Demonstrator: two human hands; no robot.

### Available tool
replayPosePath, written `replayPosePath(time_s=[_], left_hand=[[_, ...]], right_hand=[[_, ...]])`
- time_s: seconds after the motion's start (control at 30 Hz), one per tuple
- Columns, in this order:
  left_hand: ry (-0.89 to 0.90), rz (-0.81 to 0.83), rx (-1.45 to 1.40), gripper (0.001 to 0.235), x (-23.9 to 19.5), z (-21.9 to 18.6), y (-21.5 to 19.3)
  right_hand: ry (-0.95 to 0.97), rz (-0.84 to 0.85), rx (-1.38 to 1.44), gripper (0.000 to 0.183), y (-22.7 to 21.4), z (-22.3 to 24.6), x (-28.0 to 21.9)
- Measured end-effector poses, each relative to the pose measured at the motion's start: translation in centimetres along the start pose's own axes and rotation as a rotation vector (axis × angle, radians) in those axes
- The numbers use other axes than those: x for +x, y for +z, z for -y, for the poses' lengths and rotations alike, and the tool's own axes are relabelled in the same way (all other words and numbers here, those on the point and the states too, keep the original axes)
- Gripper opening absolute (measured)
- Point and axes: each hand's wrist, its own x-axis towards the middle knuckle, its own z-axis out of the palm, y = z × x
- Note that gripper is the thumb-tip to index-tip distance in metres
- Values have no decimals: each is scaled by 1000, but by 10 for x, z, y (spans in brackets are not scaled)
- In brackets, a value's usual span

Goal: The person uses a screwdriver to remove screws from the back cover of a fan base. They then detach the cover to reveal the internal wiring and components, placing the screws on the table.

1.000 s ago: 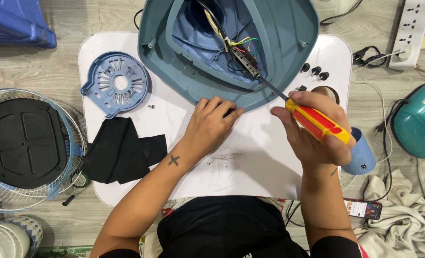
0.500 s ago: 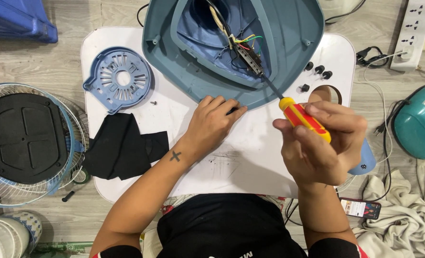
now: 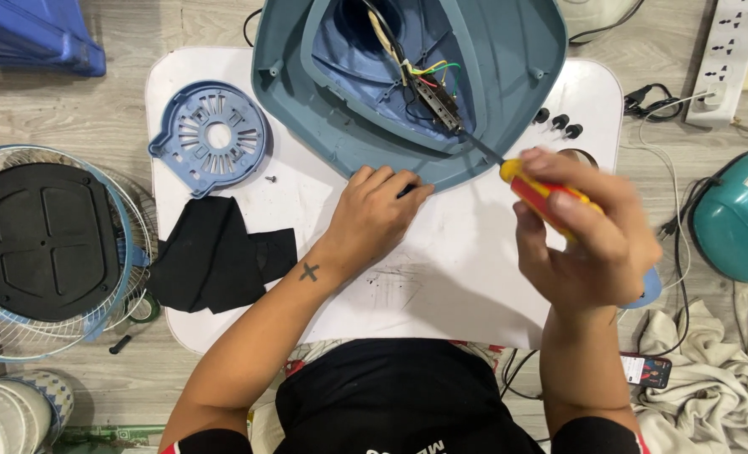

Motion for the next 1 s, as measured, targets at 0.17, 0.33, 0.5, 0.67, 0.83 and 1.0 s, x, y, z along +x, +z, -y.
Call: replayPosePath(time_s=[0.17, 0.33, 0.5, 0.67, 0.83, 1.0], left_hand=[[-3, 9, 45, 17, -2, -2, 0], [17, -3, 62, 14, -6, -1, 5], [30, 32, 92, 18, -9, 2, 10], [54, 32, 109, 20, -12, 5, 13], [55, 43, 98, 14, -8, 3, 7], [1, 113, -23, 17, 2, 6, -1]], right_hand=[[27, -75, -162, 39, -2, 12, 13], [56, -68, -154, 25, 2, 25, 20], [96, -49, -135, 26, -6, 25, 13], [100, 49, 22, 24, -14, 31, 19], [-49, 199, 34, 46, -19, 21, 14], [-36, 88, -70, 25, -15, 23, 21]])
